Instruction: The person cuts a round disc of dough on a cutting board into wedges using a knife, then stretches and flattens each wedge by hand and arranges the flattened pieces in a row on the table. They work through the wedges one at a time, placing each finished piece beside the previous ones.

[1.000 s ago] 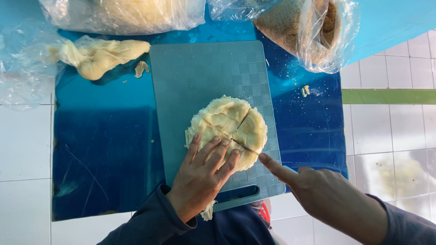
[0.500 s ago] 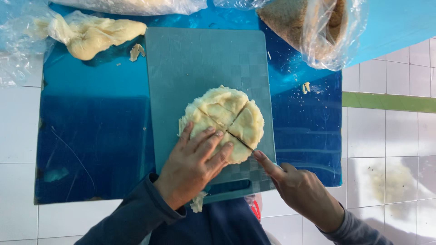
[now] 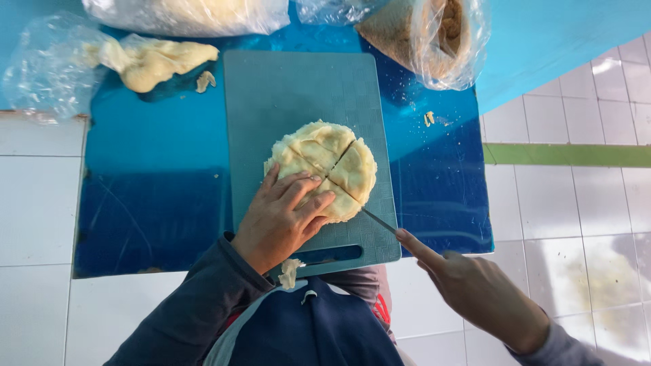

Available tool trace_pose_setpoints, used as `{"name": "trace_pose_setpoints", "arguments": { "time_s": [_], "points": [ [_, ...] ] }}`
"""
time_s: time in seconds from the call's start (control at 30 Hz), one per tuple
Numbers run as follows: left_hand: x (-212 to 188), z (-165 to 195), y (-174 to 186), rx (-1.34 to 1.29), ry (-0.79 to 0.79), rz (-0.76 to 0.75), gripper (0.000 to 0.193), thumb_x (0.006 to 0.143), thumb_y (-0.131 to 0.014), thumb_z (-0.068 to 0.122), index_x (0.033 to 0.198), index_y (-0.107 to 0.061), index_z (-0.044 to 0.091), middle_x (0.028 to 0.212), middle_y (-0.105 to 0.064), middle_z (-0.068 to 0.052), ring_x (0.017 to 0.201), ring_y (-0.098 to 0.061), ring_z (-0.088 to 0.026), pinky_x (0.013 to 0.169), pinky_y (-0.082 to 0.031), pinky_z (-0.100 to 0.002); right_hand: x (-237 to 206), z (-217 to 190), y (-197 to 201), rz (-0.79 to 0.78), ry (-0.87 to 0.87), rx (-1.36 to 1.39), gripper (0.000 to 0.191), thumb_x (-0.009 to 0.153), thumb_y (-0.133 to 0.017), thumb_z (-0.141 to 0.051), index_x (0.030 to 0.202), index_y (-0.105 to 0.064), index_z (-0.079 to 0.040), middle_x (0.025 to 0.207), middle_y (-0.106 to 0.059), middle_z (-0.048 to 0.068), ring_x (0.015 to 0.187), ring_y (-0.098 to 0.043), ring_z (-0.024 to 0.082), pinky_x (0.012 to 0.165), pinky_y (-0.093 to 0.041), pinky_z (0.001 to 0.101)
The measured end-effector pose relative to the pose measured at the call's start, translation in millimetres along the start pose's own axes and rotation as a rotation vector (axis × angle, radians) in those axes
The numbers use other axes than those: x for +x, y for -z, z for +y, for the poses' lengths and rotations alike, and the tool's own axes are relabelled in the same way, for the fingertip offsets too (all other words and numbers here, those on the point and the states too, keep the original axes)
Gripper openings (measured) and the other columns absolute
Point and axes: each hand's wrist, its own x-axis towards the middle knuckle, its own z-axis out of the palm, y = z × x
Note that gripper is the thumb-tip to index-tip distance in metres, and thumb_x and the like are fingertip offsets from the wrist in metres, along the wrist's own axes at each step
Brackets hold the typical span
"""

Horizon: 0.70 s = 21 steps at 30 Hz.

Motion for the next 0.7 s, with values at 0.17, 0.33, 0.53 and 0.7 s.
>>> {"name": "trace_pose_setpoints", "arguments": {
  "time_s": [0.17,0.33,0.53,0.7],
  "points": [
    [-0.6,3.6,8.4,0.010,-0.041,0.036,0.050,0.091,-0.074,0.038,0.134,-0.064,0.015,0.128,-0.059,-0.010,0.128,-0.055,-0.030,0.118,-0.031,-0.063,-27.6,-8.3,40.8,-0.056,-0.114,0.010,0.073,0.100,-0.054,-0.031,0.162,-0.016,-0.032,0.075,-0.073,0.000,0.051,-0.070,0.019,0.045,-0.056,0.0402],
    [-7.1,0.4,16.8,-0.029,0.058,0.184,0.044,0.092,-0.072,0.036,0.124,-0.063,0.006,0.129,-0.059,-0.014,0.123,-0.058,-0.033,0.113,-0.035,-0.065,-12.0,-43.8,65.7,0.207,0.044,0.122,0.073,0.095,-0.058,-0.025,0.161,-0.027,-0.028,0.071,-0.070,0.014,0.047,-0.065,0.035,0.042,-0.046,0.0508],
    [-8.7,0.8,13.0,0.040,0.201,0.218,0.034,0.095,-0.072,0.030,0.121,-0.067,0.008,0.126,-0.063,-0.013,0.117,-0.062,-0.034,0.110,-0.043,-0.062,61.9,-80.0,68.7,0.225,0.176,0.076,0.067,0.102,-0.050,-0.023,0.164,-0.025,-0.023,0.057,-0.063,0.013,0.045,-0.061,0.032,0.044,-0.042,0.0487],
    [-6.5,-2.3,13.1,0.049,0.241,0.213,0.033,0.093,-0.073,0.030,0.116,-0.068,0.007,0.120,-0.064,-0.013,0.115,-0.063,-0.032,0.109,-0.042,-0.064,89.4,-88.7,62.3,0.330,0.298,0.049,0.062,0.102,-0.052,-0.022,0.158,-0.027,-0.021,0.061,-0.066,0.013,0.049,-0.065,0.031,0.042,-0.045,0.0467]
  ]
}}
